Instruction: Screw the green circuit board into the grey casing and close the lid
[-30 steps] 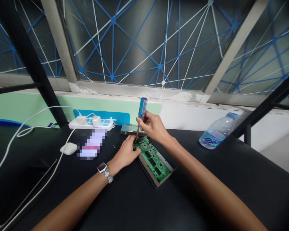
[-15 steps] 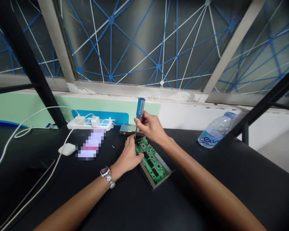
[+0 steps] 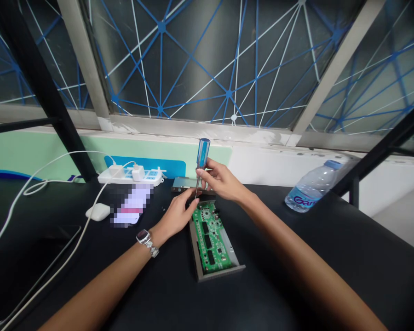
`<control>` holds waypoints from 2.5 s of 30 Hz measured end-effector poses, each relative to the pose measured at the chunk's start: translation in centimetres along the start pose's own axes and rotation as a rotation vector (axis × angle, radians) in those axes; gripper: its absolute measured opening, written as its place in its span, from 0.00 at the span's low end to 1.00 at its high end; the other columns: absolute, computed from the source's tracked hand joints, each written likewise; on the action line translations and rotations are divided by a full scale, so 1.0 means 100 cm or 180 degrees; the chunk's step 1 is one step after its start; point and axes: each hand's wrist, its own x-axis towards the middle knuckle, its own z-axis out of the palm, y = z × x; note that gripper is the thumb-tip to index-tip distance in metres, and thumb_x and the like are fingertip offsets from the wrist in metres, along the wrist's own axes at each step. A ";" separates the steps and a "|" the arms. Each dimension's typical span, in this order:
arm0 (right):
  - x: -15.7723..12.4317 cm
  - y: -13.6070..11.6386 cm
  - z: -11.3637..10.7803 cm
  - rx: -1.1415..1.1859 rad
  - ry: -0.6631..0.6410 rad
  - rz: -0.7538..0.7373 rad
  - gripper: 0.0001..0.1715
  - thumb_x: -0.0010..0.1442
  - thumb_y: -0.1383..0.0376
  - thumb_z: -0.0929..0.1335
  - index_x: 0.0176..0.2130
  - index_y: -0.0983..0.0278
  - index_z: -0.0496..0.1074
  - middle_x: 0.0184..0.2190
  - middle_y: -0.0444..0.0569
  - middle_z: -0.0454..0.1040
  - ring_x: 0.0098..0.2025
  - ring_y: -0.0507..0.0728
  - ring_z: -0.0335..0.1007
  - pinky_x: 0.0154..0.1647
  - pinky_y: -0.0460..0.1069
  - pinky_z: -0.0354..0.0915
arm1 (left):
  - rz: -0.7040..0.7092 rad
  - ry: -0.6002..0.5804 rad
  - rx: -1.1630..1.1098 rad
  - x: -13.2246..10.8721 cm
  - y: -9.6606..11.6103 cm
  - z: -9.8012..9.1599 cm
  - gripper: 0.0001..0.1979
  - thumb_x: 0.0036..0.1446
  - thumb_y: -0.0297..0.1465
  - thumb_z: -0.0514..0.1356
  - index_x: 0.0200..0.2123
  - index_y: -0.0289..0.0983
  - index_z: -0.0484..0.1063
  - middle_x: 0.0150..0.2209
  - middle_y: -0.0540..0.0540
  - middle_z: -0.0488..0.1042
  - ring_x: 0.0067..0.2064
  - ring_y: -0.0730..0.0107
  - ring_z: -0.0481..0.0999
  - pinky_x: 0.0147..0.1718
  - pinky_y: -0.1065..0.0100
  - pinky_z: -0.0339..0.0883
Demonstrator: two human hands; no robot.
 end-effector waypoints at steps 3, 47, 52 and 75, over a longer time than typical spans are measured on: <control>0.000 -0.001 -0.001 0.0087 -0.0118 0.0101 0.17 0.65 0.51 0.61 0.41 0.62 0.64 0.26 0.43 0.69 0.26 0.52 0.69 0.26 0.47 0.66 | -0.0075 0.0061 -0.0316 0.004 0.000 -0.001 0.17 0.66 0.33 0.51 0.55 0.38 0.70 0.49 0.44 0.78 0.49 0.61 0.78 0.51 0.62 0.69; -0.002 0.006 0.017 0.0325 -0.0069 0.0603 0.07 0.58 0.63 0.67 0.35 0.65 0.69 0.19 0.43 0.71 0.22 0.53 0.72 0.23 0.48 0.68 | -0.0230 0.0483 -0.0245 0.014 -0.009 -0.004 0.07 0.58 0.34 0.61 0.37 0.36 0.75 0.36 0.45 0.81 0.39 0.61 0.80 0.41 0.65 0.72; -0.002 0.009 0.027 0.0347 0.0056 0.0537 0.11 0.58 0.58 0.68 0.35 0.65 0.70 0.24 0.46 0.73 0.21 0.51 0.71 0.23 0.47 0.67 | -0.0270 0.0486 -0.0302 0.018 -0.013 0.000 0.08 0.58 0.33 0.61 0.36 0.35 0.76 0.36 0.44 0.81 0.39 0.58 0.81 0.40 0.64 0.72; -0.003 0.009 0.014 0.0274 0.0094 0.0623 0.09 0.54 0.62 0.70 0.33 0.65 0.69 0.26 0.45 0.73 0.23 0.52 0.74 0.24 0.46 0.66 | -0.0397 0.0363 -0.0516 0.011 -0.012 -0.013 0.10 0.57 0.35 0.63 0.38 0.35 0.78 0.40 0.42 0.81 0.42 0.60 0.81 0.44 0.63 0.74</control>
